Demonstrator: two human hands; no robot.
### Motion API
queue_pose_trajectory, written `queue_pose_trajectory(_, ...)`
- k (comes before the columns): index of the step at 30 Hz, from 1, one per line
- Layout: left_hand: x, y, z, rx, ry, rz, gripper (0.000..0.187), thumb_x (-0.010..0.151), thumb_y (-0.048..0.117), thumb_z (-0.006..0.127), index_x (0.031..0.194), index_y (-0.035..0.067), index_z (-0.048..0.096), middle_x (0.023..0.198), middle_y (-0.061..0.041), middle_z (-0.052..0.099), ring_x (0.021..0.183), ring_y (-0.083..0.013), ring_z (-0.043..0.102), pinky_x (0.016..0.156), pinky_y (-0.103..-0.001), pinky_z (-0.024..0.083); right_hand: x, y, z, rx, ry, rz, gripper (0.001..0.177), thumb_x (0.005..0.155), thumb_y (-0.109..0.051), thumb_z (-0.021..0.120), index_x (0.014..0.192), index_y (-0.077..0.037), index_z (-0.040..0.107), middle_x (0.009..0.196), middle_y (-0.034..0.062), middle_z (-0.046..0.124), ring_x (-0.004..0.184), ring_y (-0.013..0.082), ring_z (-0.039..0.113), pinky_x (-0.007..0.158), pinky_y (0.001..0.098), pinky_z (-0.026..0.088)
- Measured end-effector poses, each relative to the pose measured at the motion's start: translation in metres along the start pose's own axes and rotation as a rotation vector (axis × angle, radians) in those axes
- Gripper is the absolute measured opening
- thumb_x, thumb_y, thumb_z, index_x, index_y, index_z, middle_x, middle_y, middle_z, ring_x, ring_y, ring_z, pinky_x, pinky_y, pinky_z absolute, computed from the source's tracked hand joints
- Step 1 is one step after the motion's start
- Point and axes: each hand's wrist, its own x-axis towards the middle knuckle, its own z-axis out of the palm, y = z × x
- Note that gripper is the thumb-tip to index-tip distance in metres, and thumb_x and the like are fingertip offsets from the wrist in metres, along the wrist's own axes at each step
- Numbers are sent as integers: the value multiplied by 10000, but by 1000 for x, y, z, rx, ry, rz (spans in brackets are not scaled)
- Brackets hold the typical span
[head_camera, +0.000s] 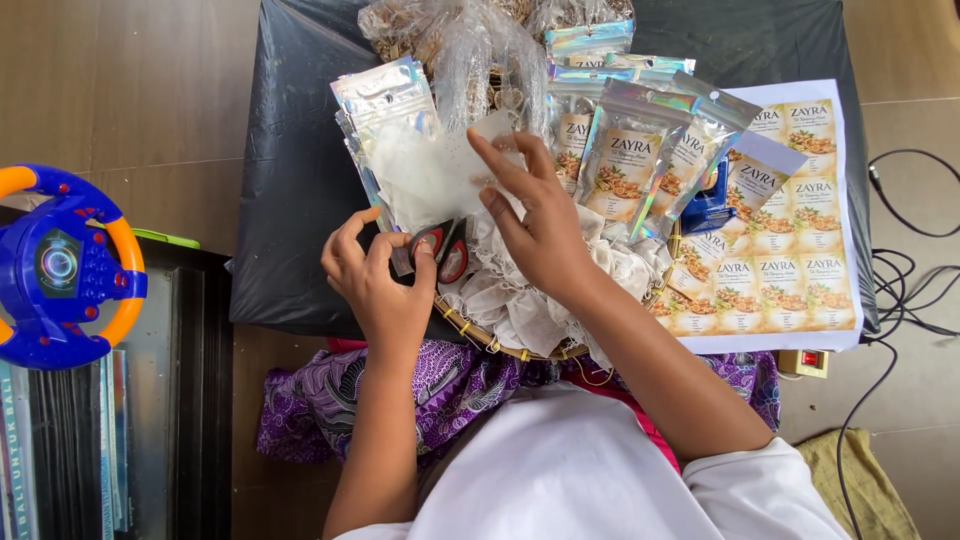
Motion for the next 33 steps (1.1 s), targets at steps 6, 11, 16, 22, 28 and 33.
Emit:
queue_pose_trajectory(6,-6,-8,0,-32,-16,-40,113,872,199,649,962,135,621,1357,-11,477,1283,-313,348,963,-476,308,-3,0,4,-70,-59,16,547,1027,-85,585,1555,-188,484,1393,178,523,1300,504,561,1003,658,472)
queue_pose_trajectory(11,-4,-2,-4,-97,-23,-57,186,897,221,620,1073,176,580,1421,-27,432,1301,-336,327,995,-504,290,-4,6,15,-243,-96,-101,695,959,-115,723,1586,-113,423,1368,222,535,1352,481,510,1108,653,349)
queue_pose_trajectory(16,-4,1,-7,-121,-55,-42,198,918,222,577,1111,177,563,1462,-47,413,1321,-347,312,1017,-516,274,-6,7,23,-396,-134,-170,871,944,-127,754,1659,-113,258,1458,196,498,1460,411,428,1206,670,192)
queue_pose_trajectory(22,-4,-2,-9,-151,-67,-89,212,918,228,539,1123,179,558,1460,-51,433,1310,-348,338,1021,-515,279,-3,7,20,-407,-100,-138,880,948,-63,727,1664,-70,217,1481,230,462,1474,438,386,1201,662,213)
queue_pose_trajectory(28,1,-9,-10,-220,-64,-183,184,1045,372,542,1027,200,606,1258,25,534,1192,-276,439,986,-457,311,3,1,37,-571,-247,-207,917,960,-268,762,1657,-71,199,1586,234,423,1470,383,455,1234,649,62)
queue_pose_trajectory(33,5,-23,-6,-125,-75,-226,229,1015,444,649,977,218,657,1180,84,549,1110,-213,474,934,-417,352,16,2,50,-744,-325,-309,1043,891,-283,824,1666,-86,154,1588,192,426,1359,355,601,1218,699,83)
